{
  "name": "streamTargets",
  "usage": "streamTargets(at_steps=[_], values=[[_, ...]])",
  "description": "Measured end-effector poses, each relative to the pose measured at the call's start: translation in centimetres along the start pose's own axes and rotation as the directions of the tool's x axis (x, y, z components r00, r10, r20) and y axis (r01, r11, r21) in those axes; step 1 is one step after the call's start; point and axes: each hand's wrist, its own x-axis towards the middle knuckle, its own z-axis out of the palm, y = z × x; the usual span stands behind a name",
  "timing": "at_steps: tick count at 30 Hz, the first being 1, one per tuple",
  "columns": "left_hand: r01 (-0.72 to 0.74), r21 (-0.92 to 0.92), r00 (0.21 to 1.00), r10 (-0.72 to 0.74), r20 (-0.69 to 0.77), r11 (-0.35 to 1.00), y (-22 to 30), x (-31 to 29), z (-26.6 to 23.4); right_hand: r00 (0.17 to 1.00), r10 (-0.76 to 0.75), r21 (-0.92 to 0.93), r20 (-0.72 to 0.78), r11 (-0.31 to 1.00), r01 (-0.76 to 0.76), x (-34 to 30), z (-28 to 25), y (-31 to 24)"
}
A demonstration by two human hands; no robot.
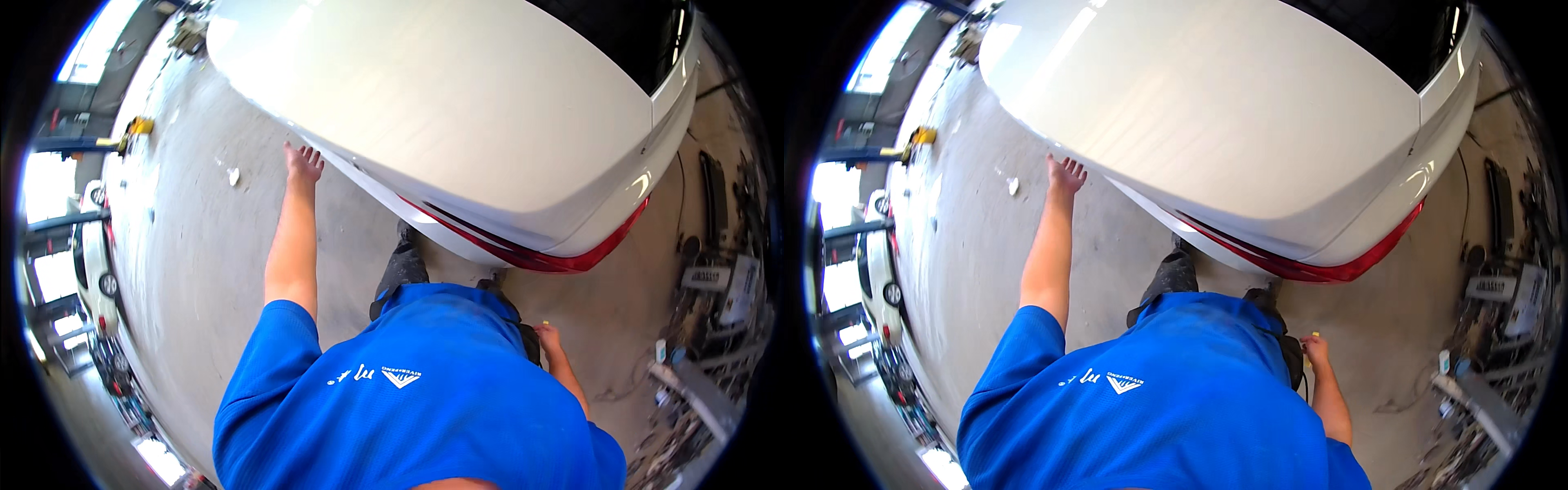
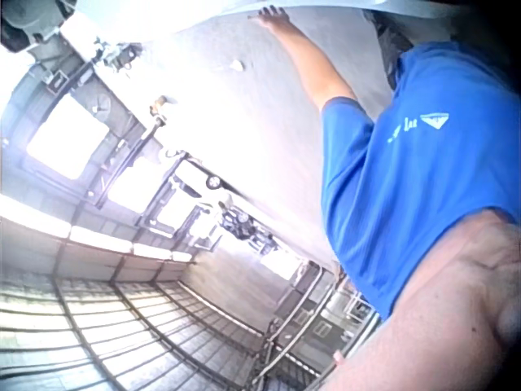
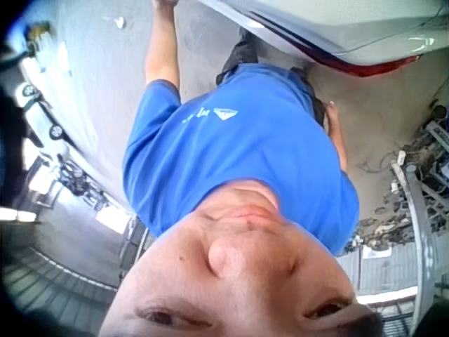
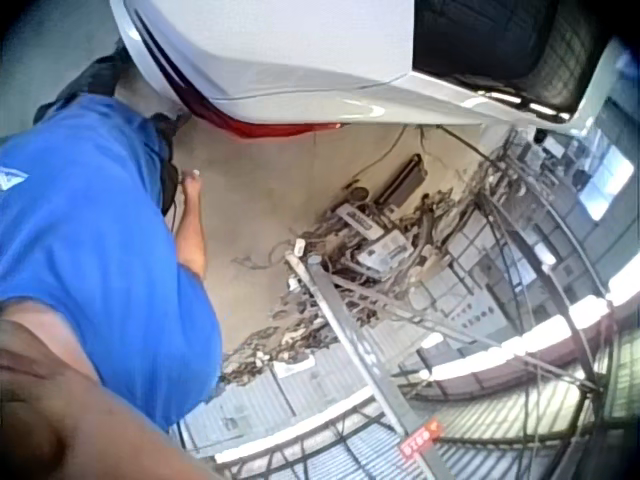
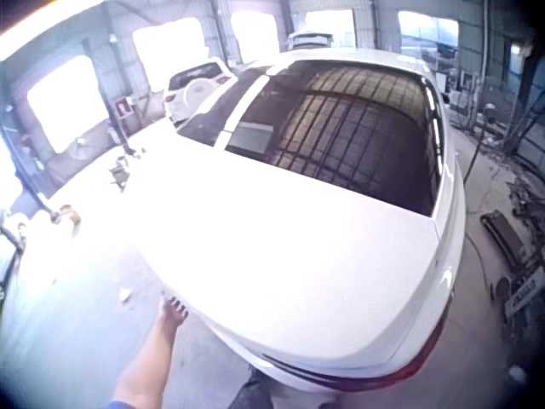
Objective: The person applies yellow masking tape along the lower side panel of a white car, smoothing it down and cutting it as needed. The person then walks to the rear of the vehicle and opens the trunk.
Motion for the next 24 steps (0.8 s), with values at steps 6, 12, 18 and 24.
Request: streamTargets(at_steps=[6, 12, 18, 24], values=[[-0.067, -0.177, 0.753, 0.166, 0.637, 0.982, 3.9, 8.7, 2.7, 0.996, 0.085, 0.060, -0.010, 0.995, -0.084, -10.3, 11.2, -2.0], [-0.088, -0.060, 0.706, 0.104, 0.700, 0.994, 3.6, 14.1, 0.7, 0.989, 0.147, 0.187, -0.031, 0.972, -0.139, -13.4, 18.7, -2.8], [-0.094, 0.026, 0.634, 0.040, 0.772, 0.995, 7.1, 14.6, 3.6, 0.983, 0.165, 0.432, -0.076, 0.894, -0.116, -13.2, 22.8, -3.1], [-0.174, 0.044, 0.499, 0.050, 0.865, 0.984, 11.1, 15.6, 4.6, 0.966, 0.156, 0.482, -0.209, 0.875, -0.037, -12.9, 24.4, -5.5]])
